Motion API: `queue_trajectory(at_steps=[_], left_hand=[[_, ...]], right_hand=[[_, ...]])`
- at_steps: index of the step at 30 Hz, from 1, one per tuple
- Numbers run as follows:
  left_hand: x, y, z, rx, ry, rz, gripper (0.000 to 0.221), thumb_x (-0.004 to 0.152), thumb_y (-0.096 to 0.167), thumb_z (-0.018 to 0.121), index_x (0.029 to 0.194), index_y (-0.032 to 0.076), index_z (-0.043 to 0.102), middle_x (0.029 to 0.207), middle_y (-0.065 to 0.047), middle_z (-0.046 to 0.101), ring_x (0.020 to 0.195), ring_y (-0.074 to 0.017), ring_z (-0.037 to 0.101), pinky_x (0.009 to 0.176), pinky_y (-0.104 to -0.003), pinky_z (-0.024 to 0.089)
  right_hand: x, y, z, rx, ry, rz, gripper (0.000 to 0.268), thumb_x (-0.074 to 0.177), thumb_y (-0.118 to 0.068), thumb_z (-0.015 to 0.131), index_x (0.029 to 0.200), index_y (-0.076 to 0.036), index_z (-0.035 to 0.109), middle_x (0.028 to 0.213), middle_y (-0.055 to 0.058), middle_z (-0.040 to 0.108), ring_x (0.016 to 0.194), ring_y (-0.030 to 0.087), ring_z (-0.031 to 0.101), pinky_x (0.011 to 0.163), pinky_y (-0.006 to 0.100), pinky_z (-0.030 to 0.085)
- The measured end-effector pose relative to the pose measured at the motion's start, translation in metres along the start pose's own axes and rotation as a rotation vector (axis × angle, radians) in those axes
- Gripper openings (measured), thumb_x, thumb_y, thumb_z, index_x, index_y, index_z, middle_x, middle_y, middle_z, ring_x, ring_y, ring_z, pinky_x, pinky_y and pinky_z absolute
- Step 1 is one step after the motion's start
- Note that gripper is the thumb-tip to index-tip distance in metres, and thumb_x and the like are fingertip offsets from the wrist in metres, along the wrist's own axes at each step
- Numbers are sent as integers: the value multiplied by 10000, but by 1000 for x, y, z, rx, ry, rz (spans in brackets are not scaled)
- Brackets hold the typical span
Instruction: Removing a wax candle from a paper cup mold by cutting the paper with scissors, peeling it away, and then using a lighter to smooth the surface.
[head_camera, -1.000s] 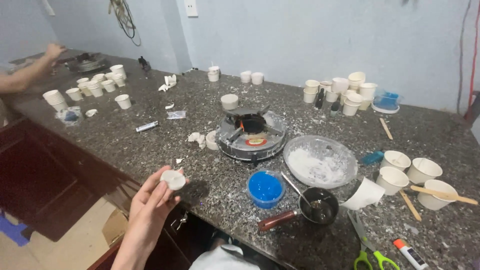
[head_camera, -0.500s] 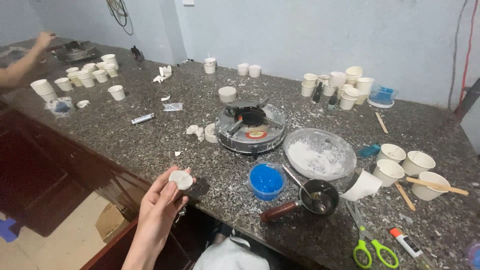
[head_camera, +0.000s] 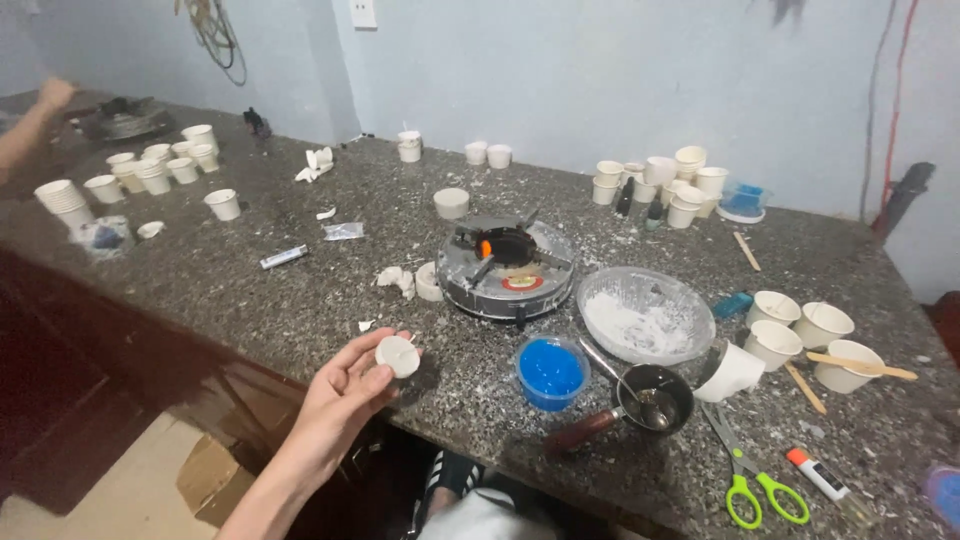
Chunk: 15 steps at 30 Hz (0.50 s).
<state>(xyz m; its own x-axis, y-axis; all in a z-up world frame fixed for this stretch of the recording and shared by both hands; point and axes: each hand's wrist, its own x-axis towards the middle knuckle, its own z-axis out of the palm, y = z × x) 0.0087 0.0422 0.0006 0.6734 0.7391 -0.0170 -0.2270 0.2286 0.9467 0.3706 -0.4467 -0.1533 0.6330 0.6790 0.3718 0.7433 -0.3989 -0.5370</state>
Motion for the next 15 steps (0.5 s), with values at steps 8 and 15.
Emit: queue_trajectory(at_steps=[8, 15], left_hand=[[39, -3, -2, -124, -172, -104, 615, 771, 38, 723, 1374, 24, 600, 1437, -125, 676, 1086, -206, 679, 855, -305, 554], [70, -3, 0, -244, -264, -90, 577, 840, 46, 679, 1405, -8, 578, 1368, -169, 669, 1145, -234, 654, 838, -306, 558]], right_hand=[[22, -70, -7, -73, 121, 55, 209, 890, -228, 671, 1004, -231, 846, 1073, -90, 829, 1028, 80, 747, 1008, 263, 491], [10, -115, -10, -154, 235, 151, 214, 895, -219, 668, 1003, -225, 853, 1090, -83, 836, 1047, 90, 753, 1023, 276, 491]])
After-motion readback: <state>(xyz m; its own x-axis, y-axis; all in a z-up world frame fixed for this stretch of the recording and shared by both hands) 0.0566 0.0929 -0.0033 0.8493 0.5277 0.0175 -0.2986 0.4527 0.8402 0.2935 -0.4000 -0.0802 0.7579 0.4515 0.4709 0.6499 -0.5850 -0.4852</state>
